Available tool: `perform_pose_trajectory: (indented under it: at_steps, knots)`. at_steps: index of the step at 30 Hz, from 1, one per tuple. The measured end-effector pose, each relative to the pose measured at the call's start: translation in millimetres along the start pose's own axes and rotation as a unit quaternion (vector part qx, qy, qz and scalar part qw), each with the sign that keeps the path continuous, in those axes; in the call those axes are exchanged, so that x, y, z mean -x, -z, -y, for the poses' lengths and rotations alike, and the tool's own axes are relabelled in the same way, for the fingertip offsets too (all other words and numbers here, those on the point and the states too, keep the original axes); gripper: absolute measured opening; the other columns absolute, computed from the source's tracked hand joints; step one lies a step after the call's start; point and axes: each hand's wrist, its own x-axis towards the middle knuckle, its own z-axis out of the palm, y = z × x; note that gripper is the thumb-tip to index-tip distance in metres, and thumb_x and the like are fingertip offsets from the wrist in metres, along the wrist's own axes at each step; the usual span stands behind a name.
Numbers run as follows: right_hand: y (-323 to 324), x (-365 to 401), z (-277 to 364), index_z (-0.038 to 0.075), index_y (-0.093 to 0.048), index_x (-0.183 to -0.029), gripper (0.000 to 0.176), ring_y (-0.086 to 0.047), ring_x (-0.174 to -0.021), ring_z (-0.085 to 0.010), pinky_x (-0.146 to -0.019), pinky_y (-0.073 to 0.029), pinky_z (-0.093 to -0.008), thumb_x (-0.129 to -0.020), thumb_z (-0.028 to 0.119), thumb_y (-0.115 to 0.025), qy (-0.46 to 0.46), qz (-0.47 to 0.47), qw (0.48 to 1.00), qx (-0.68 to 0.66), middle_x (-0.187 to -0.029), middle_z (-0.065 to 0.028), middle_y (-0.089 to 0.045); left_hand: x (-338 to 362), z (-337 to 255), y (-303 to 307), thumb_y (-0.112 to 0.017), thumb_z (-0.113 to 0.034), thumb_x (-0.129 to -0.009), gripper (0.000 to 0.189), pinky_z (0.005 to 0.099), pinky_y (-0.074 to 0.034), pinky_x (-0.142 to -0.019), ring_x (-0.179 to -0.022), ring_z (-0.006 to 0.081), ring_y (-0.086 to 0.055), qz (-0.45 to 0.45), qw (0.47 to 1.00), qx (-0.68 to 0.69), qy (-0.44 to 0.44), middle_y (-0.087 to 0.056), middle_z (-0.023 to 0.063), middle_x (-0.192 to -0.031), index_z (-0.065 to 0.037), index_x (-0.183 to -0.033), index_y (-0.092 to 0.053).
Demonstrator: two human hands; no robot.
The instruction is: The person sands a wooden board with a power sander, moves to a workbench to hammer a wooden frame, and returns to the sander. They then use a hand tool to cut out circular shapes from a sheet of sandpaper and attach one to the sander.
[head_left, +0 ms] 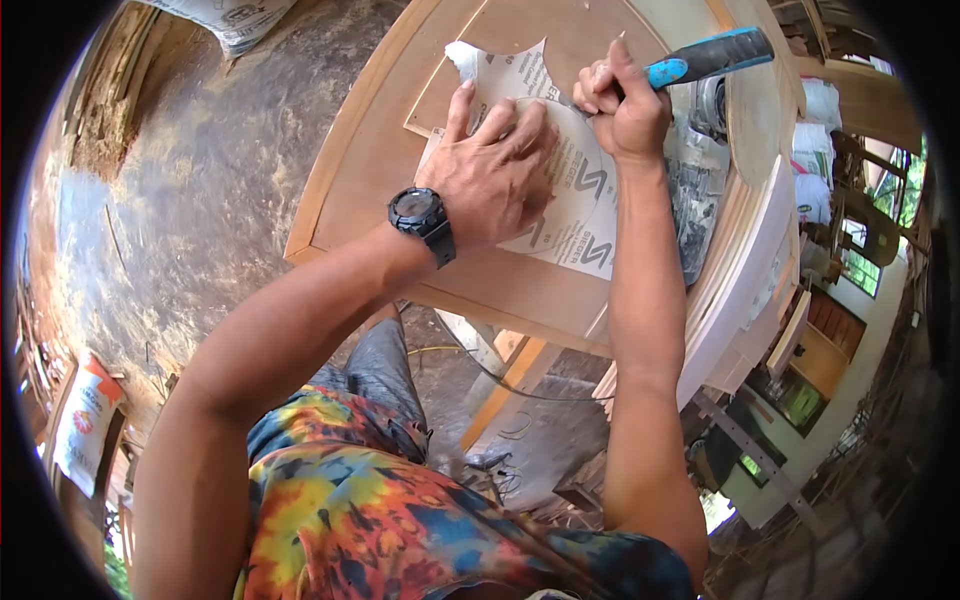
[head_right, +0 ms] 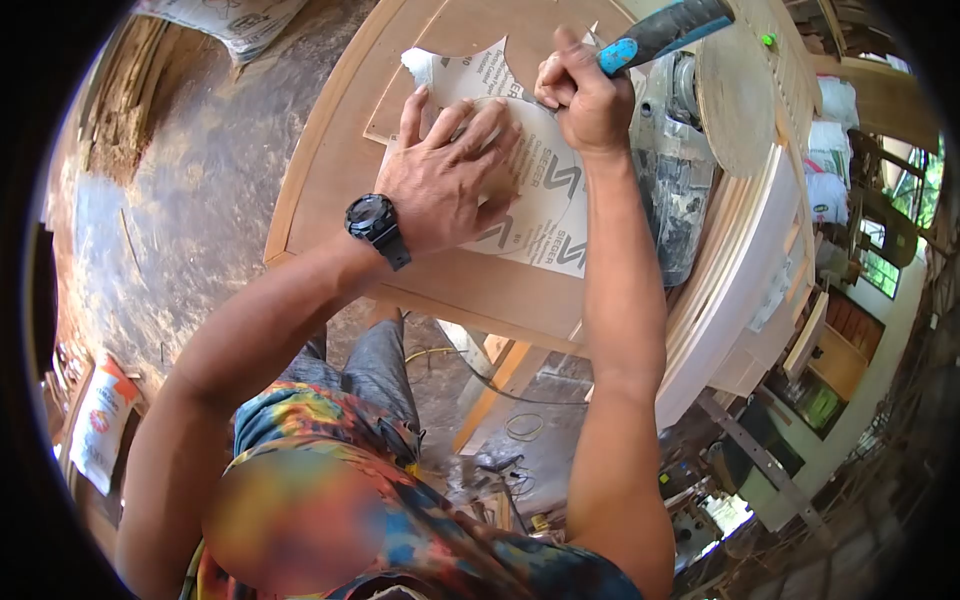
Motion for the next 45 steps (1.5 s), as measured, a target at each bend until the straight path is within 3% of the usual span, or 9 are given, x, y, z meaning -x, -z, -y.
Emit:
perform_pose_trajectory:
  at_steps: [5,11,15,25,31,33,37,41,45]
  knots:
    - [-8.3,6.2,-6.8,0.001,-0.057,-0.066,0.049,-0.038,-0.049,-0.0108,-0.051,-0.035,-0.0289,-0.101,0.035,-0.063,0.041,-0.003,0.994,0.098,-0.054,-0.0025,-0.046,2.0,-2.5,-1.4,-0.072,-0.044,-0.078,0.058,0.0614,-0.019,-0.118,-0.124,0.0203,-0.048,-0.024,1.0,-0.004,0.01,-0.055,0.0037,-0.132,-0.011,-0.125,-0.067]
    - [9.0,-3.7,-10.8,0.004,-0.059,-0.076,0.044,-0.036,-0.051,-0.012,-0.053,-0.035,-0.0308,-0.104,0.038,-0.057,0.02,0.071,0.997,-0.031,-0.058,-0.0011,-0.042,4.9,-2.4,-8.0,-0.071,-0.044,-0.075,0.06,0.0623,-0.016,-0.119,-0.125,0.021,-0.049,-0.05,0.998,-0.038,0.0,-0.057,0.0033,-0.134,-0.014,-0.127,-0.067]
    - [11.2,-7.3,-9.2,0.004,-0.059,-0.079,0.043,-0.035,-0.052,-0.0122,-0.054,-0.034,-0.031,-0.104,0.039,-0.055,-0.012,0.064,0.998,-0.024,-0.059,-0.0001,-0.04,5.7,-4.6,-4.6,-0.073,-0.045,-0.08,0.064,0.0617,-0.015,-0.12,-0.135,0.0233,-0.047,0.012,0.998,-0.052,0.024,-0.053,0.0051,-0.145,-0.02,-0.138,-0.061]
    - [8.5,-5.5,-6.1,0.008,-0.058,-0.079,0.039,-0.03,-0.054,-0.0116,-0.057,-0.031,-0.0297,-0.105,0.038,-0.053,-0.022,0.096,0.994,-0.036,-0.06,0.0014,-0.035,5.9,-6.5,-2.8,-0.072,-0.045,-0.082,0.063,0.0603,-0.017,-0.12,-0.134,0.0242,-0.048,0.017,0.998,-0.052,0.026,-0.057,0.0054,-0.142,-0.017,-0.137,-0.061]
    - [-12.4,9.6,-4.2,0.008,-0.061,-0.083,0.039,-0.036,-0.058,-0.0135,-0.062,-0.036,-0.0322,-0.105,0.039,-0.051,-0.022,0.095,0.984,-0.15,-0.064,0.0005,-0.042,4.1,3.5,-0.7,-0.073,-0.037,-0.087,0.056,0.0539,-0.026,-0.118,-0.129,0.0308,-0.052,-0.083,0.99,0.074,0.089,-0.058,0.011,-0.138,-0.009,-0.132,-0.058]
    - [-20.8,11.6,-1.6,0.01,-0.062,-0.085,0.039,-0.037,-0.057,-0.0142,-0.064,-0.036,-0.0341,-0.106,0.04,-0.049,0.003,0.109,0.979,-0.171,-0.064,0.0006,-0.043,4.2,6.8,-4.1,-0.076,-0.035,-0.085,0.054,0.0519,-0.029,-0.116,-0.125,0.0338,-0.054,-0.2,0.972,0.097,0.07,-0.058,0.0132,-0.137,-0.01,-0.13,-0.058]
    - [-35.0,13.3,-3.2,0.012,-0.063,-0.085,0.038,-0.037,-0.054,-0.0133,-0.081,-0.042,-0.0407,-0.107,0.038,-0.046,0.04,0.145,0.969,-0.194,-0.062,0.0003,-0.042,7.0,13.3,-7.7,-0.08,-0.029,-0.083,0.048,0.0509,-0.03,-0.115,-0.124,0.0317,-0.056,-0.199,0.971,0.124,0.053,-0.058,0.0099,-0.136,-0.012,-0.123,-0.06]
    - [-55.1,21.7,-6.1,0.012,-0.058,-0.08,0.039,-0.035,-0.053,-0.0134,-0.086,-0.042,-0.0416,-0.107,0.037,-0.045,0.039,0.114,0.976,-0.183,-0.06,0.0011,-0.039,5.7,16.4,-7.2,-0.08,-0.021,-0.083,0.032,0.0496,-0.032,-0.112,-0.114,0.0312,-0.061,-0.216,0.959,0.176,0.055,-0.068,0.0052,-0.12,-0.012,-0.108,-0.062]
    - [-54.3,30.1,-14.1,0.015,-0.036,-0.07,0.043,-0.03,-0.05,-0.013,-0.088,-0.044,-0.0432,-0.107,0.036,-0.044,0.003,0.06,0.981,-0.184,-0.057,0.0018,-0.031,6.0,23.2,-7.9,-0.075,-0.009,-0.081,0.02,0.0465,-0.041,-0.095,-0.095,0.0318,-0.059,-0.241,0.955,0.164,0.049,-0.068,0.0059,-0.103,-0.015,-0.098,-0.065]
